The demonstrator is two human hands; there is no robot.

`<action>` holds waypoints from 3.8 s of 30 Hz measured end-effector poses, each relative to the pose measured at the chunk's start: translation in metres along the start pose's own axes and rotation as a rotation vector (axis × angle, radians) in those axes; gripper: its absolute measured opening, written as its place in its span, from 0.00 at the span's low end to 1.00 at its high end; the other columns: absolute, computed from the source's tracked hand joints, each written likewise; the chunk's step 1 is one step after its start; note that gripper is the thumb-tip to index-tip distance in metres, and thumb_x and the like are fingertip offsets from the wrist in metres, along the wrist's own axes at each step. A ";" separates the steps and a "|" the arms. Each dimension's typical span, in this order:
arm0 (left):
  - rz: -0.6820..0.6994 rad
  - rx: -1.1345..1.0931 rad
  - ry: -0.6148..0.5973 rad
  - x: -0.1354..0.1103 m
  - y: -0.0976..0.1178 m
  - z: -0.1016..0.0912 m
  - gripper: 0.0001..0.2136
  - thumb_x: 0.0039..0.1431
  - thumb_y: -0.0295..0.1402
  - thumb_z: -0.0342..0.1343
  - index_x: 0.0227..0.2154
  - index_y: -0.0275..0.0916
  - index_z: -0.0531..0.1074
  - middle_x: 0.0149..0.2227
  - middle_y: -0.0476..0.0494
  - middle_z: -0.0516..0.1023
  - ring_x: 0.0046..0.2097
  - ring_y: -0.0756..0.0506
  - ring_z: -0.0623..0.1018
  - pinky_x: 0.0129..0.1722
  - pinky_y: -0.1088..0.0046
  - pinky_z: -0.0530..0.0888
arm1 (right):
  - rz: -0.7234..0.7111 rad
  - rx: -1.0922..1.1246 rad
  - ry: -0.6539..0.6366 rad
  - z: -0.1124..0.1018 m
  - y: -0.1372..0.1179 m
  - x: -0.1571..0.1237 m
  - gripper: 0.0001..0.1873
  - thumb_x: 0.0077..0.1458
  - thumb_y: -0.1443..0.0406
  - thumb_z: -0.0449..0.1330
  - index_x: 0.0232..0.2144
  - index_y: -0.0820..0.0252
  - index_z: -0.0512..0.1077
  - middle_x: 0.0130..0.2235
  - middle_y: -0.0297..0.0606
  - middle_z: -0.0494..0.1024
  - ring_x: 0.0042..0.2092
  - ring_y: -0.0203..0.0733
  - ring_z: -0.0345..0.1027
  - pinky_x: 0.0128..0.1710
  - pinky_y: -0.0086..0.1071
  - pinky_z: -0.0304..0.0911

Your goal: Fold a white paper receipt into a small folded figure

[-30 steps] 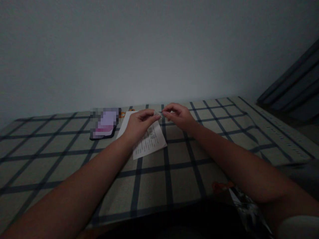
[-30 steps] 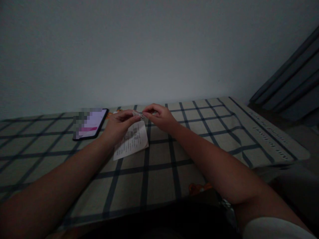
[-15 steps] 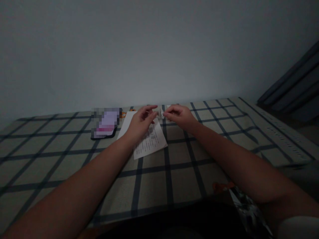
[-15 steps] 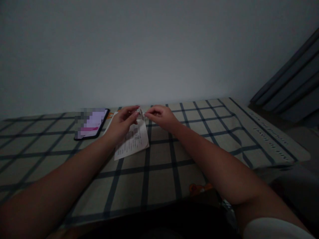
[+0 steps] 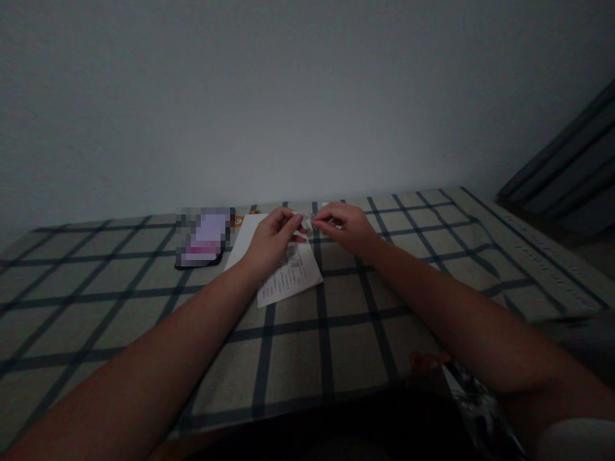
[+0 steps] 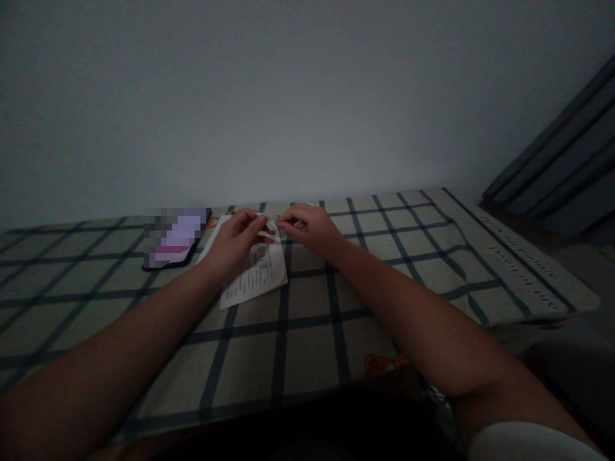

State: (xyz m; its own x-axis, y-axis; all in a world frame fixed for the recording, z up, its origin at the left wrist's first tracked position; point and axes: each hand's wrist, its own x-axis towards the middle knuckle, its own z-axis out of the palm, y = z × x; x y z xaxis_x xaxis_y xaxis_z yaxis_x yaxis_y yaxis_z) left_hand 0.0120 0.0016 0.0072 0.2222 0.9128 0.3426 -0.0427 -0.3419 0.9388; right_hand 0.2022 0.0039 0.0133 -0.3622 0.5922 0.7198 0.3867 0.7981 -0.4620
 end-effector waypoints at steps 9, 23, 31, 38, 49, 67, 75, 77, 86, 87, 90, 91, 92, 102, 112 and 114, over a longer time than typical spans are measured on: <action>0.051 -0.097 0.073 0.001 -0.004 -0.001 0.09 0.57 0.37 0.60 0.30 0.40 0.65 0.30 0.51 0.75 0.33 0.51 0.78 0.40 0.68 0.78 | 0.433 0.520 0.035 0.007 0.004 0.001 0.14 0.49 0.57 0.66 0.31 0.63 0.76 0.30 0.35 0.77 0.29 0.33 0.69 0.32 0.29 0.67; -0.140 -0.161 0.153 0.003 0.000 -0.002 0.11 0.50 0.31 0.62 0.26 0.39 0.63 0.26 0.50 0.75 0.29 0.51 0.78 0.35 0.73 0.78 | 0.545 0.783 0.069 0.015 0.013 0.000 0.13 0.48 0.58 0.67 0.32 0.60 0.73 0.33 0.34 0.76 0.35 0.34 0.71 0.38 0.32 0.72; -0.305 -0.213 0.089 0.000 0.004 0.002 0.13 0.46 0.30 0.65 0.34 0.37 0.69 0.27 0.48 0.76 0.26 0.50 0.77 0.29 0.75 0.75 | 0.284 0.290 -0.048 0.008 0.009 -0.003 0.11 0.54 0.58 0.62 0.32 0.61 0.74 0.33 0.36 0.75 0.36 0.37 0.69 0.38 0.33 0.65; -0.192 0.017 0.089 -0.003 -0.002 -0.001 0.13 0.44 0.37 0.69 0.27 0.35 0.73 0.27 0.47 0.77 0.29 0.49 0.77 0.32 0.73 0.72 | 0.316 0.291 -0.063 0.008 -0.003 -0.002 0.16 0.50 0.54 0.64 0.34 0.61 0.72 0.36 0.37 0.75 0.38 0.38 0.69 0.39 0.32 0.64; -0.240 -0.184 0.090 -0.001 -0.006 0.001 0.11 0.47 0.34 0.68 0.29 0.36 0.72 0.29 0.47 0.78 0.32 0.50 0.78 0.37 0.73 0.73 | 0.416 0.363 -0.036 0.007 0.005 -0.001 0.15 0.51 0.54 0.64 0.29 0.61 0.72 0.29 0.34 0.74 0.32 0.36 0.68 0.34 0.31 0.63; -0.362 -0.587 0.070 0.004 0.003 -0.004 0.11 0.52 0.21 0.62 0.38 0.38 0.73 0.35 0.49 0.78 0.33 0.54 0.77 0.36 0.80 0.75 | 0.799 0.880 0.177 0.012 0.006 0.001 0.13 0.49 0.59 0.67 0.28 0.61 0.71 0.29 0.35 0.77 0.31 0.33 0.73 0.32 0.26 0.68; -0.348 -0.463 0.081 0.002 0.003 -0.002 0.10 0.51 0.22 0.64 0.37 0.37 0.73 0.36 0.47 0.77 0.36 0.52 0.77 0.40 0.76 0.75 | 0.821 0.997 0.023 0.010 0.009 0.000 0.11 0.49 0.60 0.67 0.30 0.61 0.72 0.31 0.34 0.77 0.32 0.32 0.71 0.34 0.27 0.68; -0.338 -0.468 0.083 0.001 0.004 -0.002 0.10 0.51 0.22 0.63 0.37 0.37 0.73 0.36 0.47 0.77 0.37 0.53 0.77 0.41 0.76 0.75 | 0.837 1.016 0.020 0.009 0.008 0.001 0.10 0.50 0.61 0.66 0.30 0.62 0.73 0.32 0.35 0.77 0.32 0.32 0.70 0.35 0.27 0.68; -0.415 -0.664 -0.047 0.007 0.002 -0.006 0.14 0.53 0.22 0.62 0.43 0.40 0.73 0.41 0.46 0.79 0.36 0.53 0.78 0.39 0.79 0.76 | 0.949 1.278 0.057 0.005 -0.005 0.007 0.05 0.59 0.67 0.56 0.35 0.61 0.72 0.33 0.36 0.78 0.32 0.33 0.70 0.39 0.29 0.69; -0.422 -0.673 -0.061 0.007 0.002 -0.006 0.14 0.53 0.22 0.61 0.43 0.40 0.73 0.41 0.46 0.79 0.36 0.53 0.78 0.39 0.79 0.76 | 0.949 1.279 0.064 0.005 -0.006 0.007 0.05 0.59 0.67 0.56 0.35 0.61 0.72 0.33 0.36 0.78 0.31 0.34 0.70 0.39 0.29 0.69; -0.426 -0.701 -0.054 0.007 0.003 -0.006 0.13 0.54 0.21 0.60 0.42 0.40 0.74 0.39 0.47 0.79 0.36 0.54 0.79 0.39 0.80 0.76 | 0.931 1.246 0.084 0.006 -0.007 0.006 0.06 0.60 0.65 0.55 0.35 0.60 0.71 0.31 0.36 0.78 0.31 0.34 0.70 0.37 0.30 0.69; -0.424 -0.713 -0.044 0.007 0.004 -0.006 0.13 0.54 0.21 0.60 0.42 0.40 0.74 0.38 0.47 0.79 0.36 0.54 0.79 0.39 0.80 0.76 | 0.919 1.224 0.084 0.007 -0.007 0.006 0.06 0.61 0.64 0.55 0.34 0.60 0.71 0.31 0.35 0.78 0.30 0.34 0.70 0.37 0.30 0.69; -0.422 -0.723 -0.039 0.007 0.004 -0.006 0.13 0.54 0.21 0.60 0.41 0.41 0.74 0.38 0.48 0.79 0.35 0.54 0.78 0.39 0.80 0.76 | 0.908 1.204 0.079 0.007 -0.007 0.006 0.06 0.61 0.64 0.55 0.34 0.60 0.71 0.31 0.35 0.78 0.31 0.34 0.71 0.38 0.29 0.69; -0.407 -0.449 0.013 0.003 0.005 -0.005 0.11 0.49 0.25 0.65 0.37 0.38 0.74 0.35 0.47 0.77 0.34 0.52 0.77 0.37 0.74 0.76 | 0.866 1.069 0.070 0.010 0.003 0.002 0.08 0.52 0.63 0.64 0.31 0.61 0.72 0.30 0.34 0.76 0.30 0.31 0.69 0.34 0.27 0.67; -0.311 -0.192 0.003 -0.003 -0.002 0.003 0.16 0.45 0.37 0.69 0.37 0.39 0.76 0.40 0.44 0.77 0.36 0.49 0.77 0.31 0.74 0.75 | 0.713 0.602 0.005 0.017 0.007 -0.004 0.16 0.45 0.56 0.69 0.25 0.63 0.72 0.27 0.33 0.74 0.29 0.32 0.68 0.32 0.28 0.65; -0.312 -0.224 0.016 -0.002 -0.002 0.002 0.15 0.45 0.37 0.69 0.36 0.38 0.76 0.39 0.44 0.77 0.36 0.48 0.77 0.33 0.73 0.75 | 0.693 0.627 -0.008 0.017 0.007 -0.004 0.14 0.46 0.57 0.68 0.28 0.62 0.73 0.29 0.35 0.76 0.31 0.33 0.68 0.34 0.29 0.66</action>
State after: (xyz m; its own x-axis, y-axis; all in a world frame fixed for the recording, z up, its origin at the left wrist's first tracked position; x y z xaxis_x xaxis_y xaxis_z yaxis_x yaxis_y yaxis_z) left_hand 0.0136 -0.0003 0.0046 0.2433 0.9692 0.0382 -0.1879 0.0084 0.9822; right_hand 0.1921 0.0092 -0.0018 -0.2286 0.9573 0.1770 -0.0093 0.1797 -0.9837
